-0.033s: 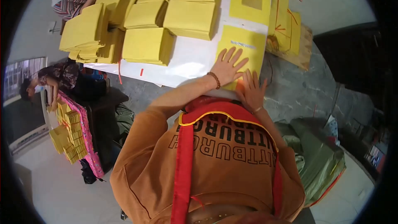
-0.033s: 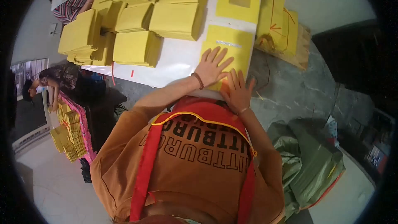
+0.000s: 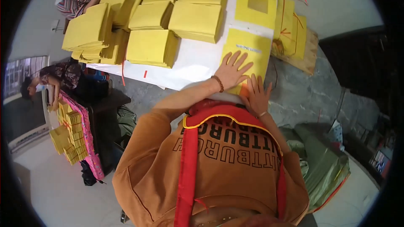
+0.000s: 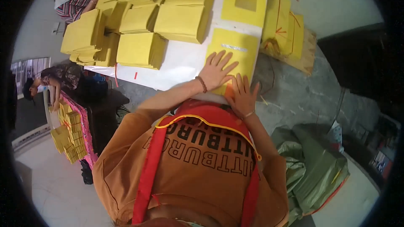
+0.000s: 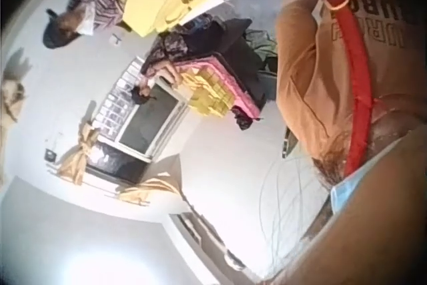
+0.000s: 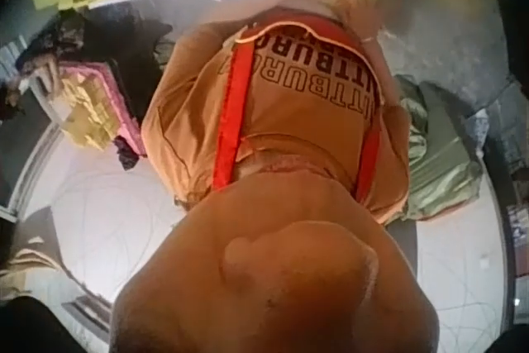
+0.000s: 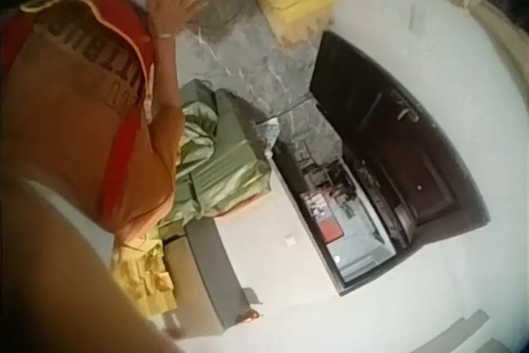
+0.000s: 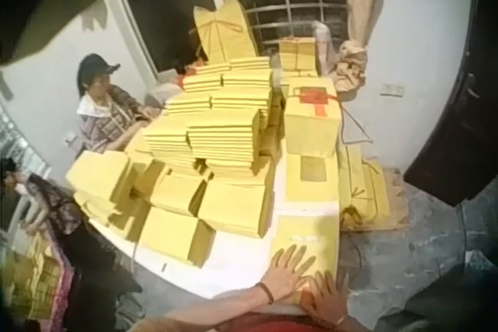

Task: Folding and stacking yellow paper sheets with silver foil centers.

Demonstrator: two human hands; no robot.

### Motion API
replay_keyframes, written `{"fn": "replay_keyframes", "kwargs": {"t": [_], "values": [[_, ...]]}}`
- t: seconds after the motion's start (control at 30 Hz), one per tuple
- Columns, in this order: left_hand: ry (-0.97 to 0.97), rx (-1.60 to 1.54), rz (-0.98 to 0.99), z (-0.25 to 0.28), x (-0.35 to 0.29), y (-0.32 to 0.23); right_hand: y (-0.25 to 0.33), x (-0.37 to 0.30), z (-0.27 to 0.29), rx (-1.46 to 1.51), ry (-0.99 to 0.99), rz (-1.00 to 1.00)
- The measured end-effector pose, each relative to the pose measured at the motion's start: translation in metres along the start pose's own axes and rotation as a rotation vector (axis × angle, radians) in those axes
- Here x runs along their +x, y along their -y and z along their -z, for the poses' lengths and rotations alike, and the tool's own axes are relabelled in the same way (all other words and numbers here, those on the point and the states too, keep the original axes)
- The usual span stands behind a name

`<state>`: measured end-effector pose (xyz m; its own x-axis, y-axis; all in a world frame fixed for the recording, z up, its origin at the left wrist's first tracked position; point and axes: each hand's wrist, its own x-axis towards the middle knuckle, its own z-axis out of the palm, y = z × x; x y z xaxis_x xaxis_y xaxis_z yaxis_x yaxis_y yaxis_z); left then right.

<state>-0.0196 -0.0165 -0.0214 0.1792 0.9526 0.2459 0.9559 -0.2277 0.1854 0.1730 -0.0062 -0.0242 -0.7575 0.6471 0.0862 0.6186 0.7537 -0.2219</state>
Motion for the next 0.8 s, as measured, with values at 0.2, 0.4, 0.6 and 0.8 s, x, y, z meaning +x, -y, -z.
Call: {"fn": "replay_keyframes", "kwargs": {"t": [0.2,0.4,0.6,0.8], "values": [[0.048,-0.188,-0.286,0.011,0.000,0.014,-0.007,-0.005,0.001,0.077,-0.006,0.028],[-0.092,0.196,-0.330,0.000,-0.007,-0.015,-0.044,0.005,-0.006,1.074,-0.014,-0.320],[0.144,-0.072,-0.098,0.015,0.011,-0.007,-0.028,0.047,0.030,1.183,-0.442,-0.406],[-0.345,-0.416,-0.183,0.134,-0.034,0.040,0.009,0.081,0.040,1.436,-0.435,-0.525]]}}
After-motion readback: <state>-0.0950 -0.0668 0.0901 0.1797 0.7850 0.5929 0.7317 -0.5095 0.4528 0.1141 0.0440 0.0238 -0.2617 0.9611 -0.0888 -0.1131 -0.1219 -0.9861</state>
